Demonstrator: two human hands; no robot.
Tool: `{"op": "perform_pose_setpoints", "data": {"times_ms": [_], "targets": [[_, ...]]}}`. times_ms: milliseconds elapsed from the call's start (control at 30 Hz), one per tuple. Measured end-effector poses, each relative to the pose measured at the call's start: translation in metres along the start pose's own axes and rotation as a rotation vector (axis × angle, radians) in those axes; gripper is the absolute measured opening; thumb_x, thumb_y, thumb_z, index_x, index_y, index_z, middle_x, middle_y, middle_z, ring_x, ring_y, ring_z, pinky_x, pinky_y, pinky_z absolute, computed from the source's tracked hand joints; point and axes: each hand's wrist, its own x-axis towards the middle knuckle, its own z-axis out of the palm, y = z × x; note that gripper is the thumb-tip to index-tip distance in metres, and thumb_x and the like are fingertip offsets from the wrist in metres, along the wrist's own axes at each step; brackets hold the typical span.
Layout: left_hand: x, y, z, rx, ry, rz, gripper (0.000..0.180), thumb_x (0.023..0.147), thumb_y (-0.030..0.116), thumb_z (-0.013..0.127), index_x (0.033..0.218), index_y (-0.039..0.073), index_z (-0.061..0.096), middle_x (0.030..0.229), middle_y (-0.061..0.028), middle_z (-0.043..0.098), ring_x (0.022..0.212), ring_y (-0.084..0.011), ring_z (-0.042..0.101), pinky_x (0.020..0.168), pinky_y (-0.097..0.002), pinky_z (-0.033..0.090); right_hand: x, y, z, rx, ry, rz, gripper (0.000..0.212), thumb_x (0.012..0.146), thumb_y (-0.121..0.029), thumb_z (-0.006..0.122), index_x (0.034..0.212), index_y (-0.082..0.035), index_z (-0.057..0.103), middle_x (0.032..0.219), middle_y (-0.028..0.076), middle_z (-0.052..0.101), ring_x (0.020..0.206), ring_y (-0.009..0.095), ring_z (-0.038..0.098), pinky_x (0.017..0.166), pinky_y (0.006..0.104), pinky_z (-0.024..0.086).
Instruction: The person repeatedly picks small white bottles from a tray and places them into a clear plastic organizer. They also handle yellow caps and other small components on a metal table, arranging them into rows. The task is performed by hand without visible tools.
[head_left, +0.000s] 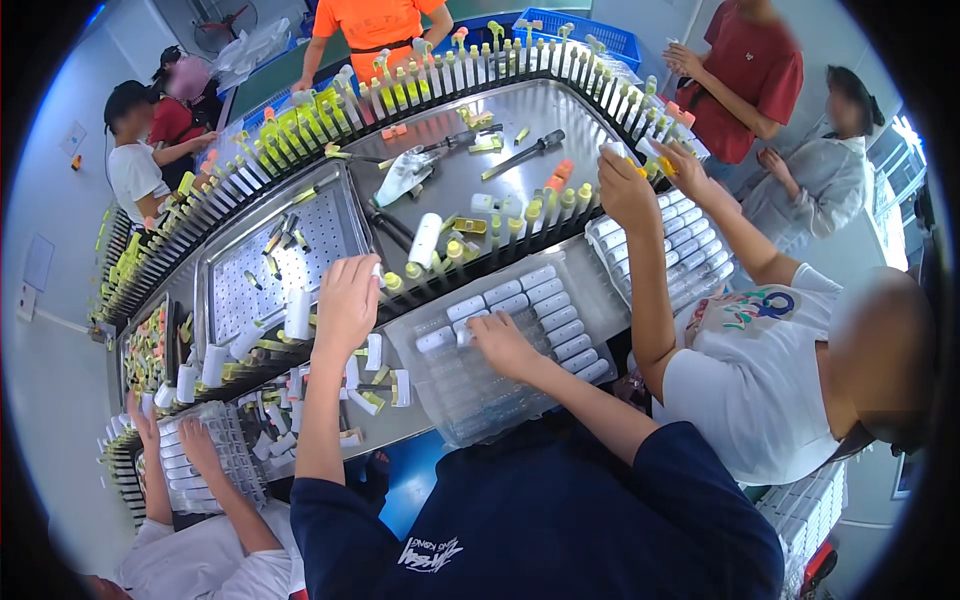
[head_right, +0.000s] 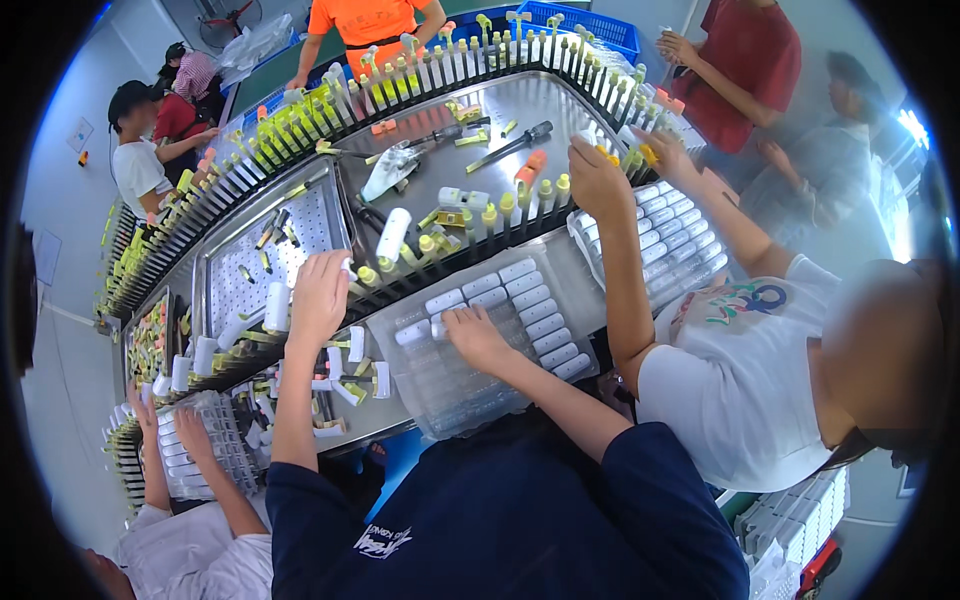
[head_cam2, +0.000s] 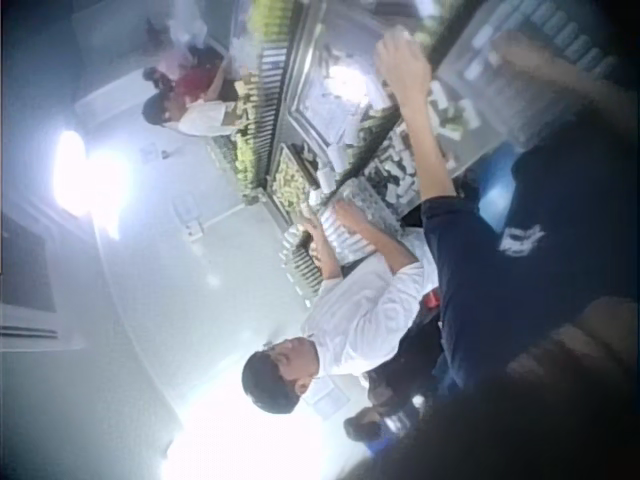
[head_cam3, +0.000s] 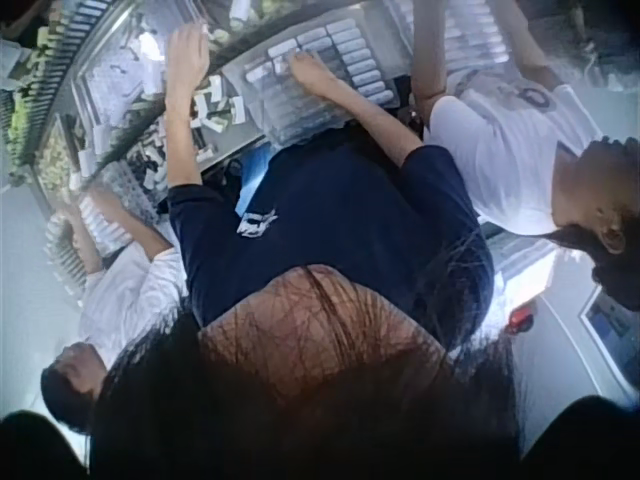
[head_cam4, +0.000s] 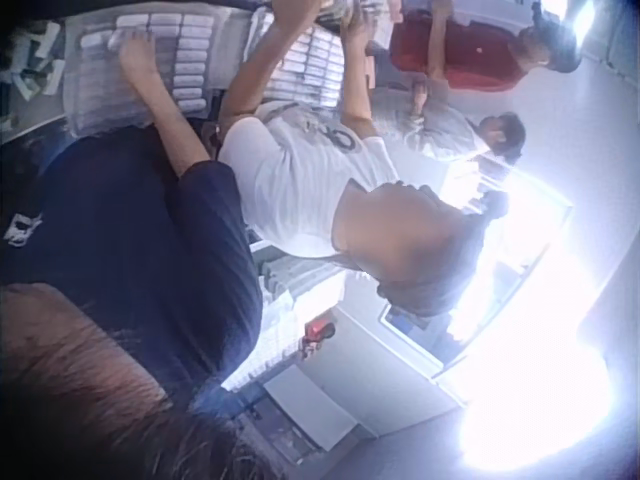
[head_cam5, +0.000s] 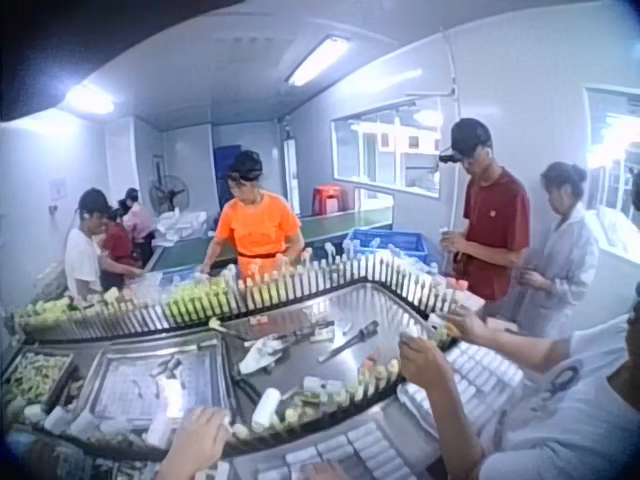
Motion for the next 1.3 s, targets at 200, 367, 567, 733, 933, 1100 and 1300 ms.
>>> {"op": "perform_pose_setpoints", "data": {"times_ms": [200,367,567,733,933,1100,1300], "targets": [[-0.033,-0.026,0.014,0.205,0.313,-0.154,0.024,0.095,0.027,0.077,0.107,0.007,0.071,0.096,-0.0108,0.068,0.09,-0.0352,0.063,0.081,-0.0477,0.049,0.011,-0.05,-0.084,0.511,0.343,0.285,0.038,0.112,-0.02,0.059,0.141,0.003,0.055,0.113,0.029,0.07,0.11,0.049,0.068,0.099,0.052,0.053],[-0.06,-0.033,0.002,0.387,0.309,-0.322,0.032,0.094,0.027,0.078,0.118,0.007,0.07,0.116,-0.0137,0.068,0.113,-0.0349,0.063,0.1,-0.0534,0.047,0.046,-0.023,-0.172,0.115,0.495,0.049,0.039,0.102,-0.02,0.073,0.137,-0.006,0.064,0.131,0.019,0.067,0.123,0.044,0.062,0.107,0.0503,0.049],[-0.14,0.026,0.064,0.251,0.485,-0.229,0.043,0.087,0.013,0.075,0.129,0.006,0.067,0.137,-0.0161,0.064,0.13,-0.0401,0.058,0.115,-0.0643,0.039,0.125,0.004,-0.195,-0.193,0.286,-0.354,0.038,0.095,-0.023,0.077,0.131,-0.013,0.068,0.131,0.01,0.068,0.126,0.037,0.061,0.111,0.0524,0.047],[-0.132,0.048,0.133,-0.074,-0.001,-0.181,0.035,0.09,0.007,0.074,0.125,0.004,0.069,0.121,-0.0135,0.07,0.12,-0.0365,0.064,0.102,-0.0501,0.05,0.142,-0.031,-0.14,-0.122,0.201,-0.374,0.051,0.09,-0.031,0.082,0.135,-0.014,0.065,0.144,0.007,0.063,0.142,0.035,0.053,0.122,0.0575,0.04],[-0.118,0.039,0.165,-0.074,-0.202,-0.159,0.028,0.092,0.01,0.074,0.12,0.007,0.071,0.116,-0.0099,0.069,0.117,-0.0319,0.065,0.103,-0.0507,0.048,0.122,-0.074,-0.108,-0.135,0.373,-0.43,0.059,0.094,-0.023,0.079,0.148,-0.01,0.058,0.157,0.011,0.056,0.151,0.037,0.047,0.129,0.0604,0.032],[-0.122,0.032,0.174,0.082,-0.226,-0.079,0.034,0.092,0.008,0.074,0.126,0.005,0.068,0.121,-0.0126,0.068,0.12,-0.0331,0.064,0.108,-0.0521,0.046,0.049,-0.057,-0.061,0.084,0.526,-0.255,0.042,0.092,-0.006,0.073,0.133,-0.003,0.069,0.136,0.017,0.068,0.133,0.039,0.062,0.115,0.0551,0.047],[-0.051,0.084,0.051,-0.098,0.088,-0.104,0.038,0.096,0.007,0.071,0.133,0.002,0.063,0.125,-0.0162,0.068,0.123,-0.0373,0.062,0.106,-0.0498,0.049,0.016,0.057,-0.002,-0.173,0.128,-0.005,0.03,0.093,-0.009,0.073,0.123,-0.008,0.073,0.126,0.011,0.068,0.121,0.038,0.062,0.106,0.0502,0.05]]}}
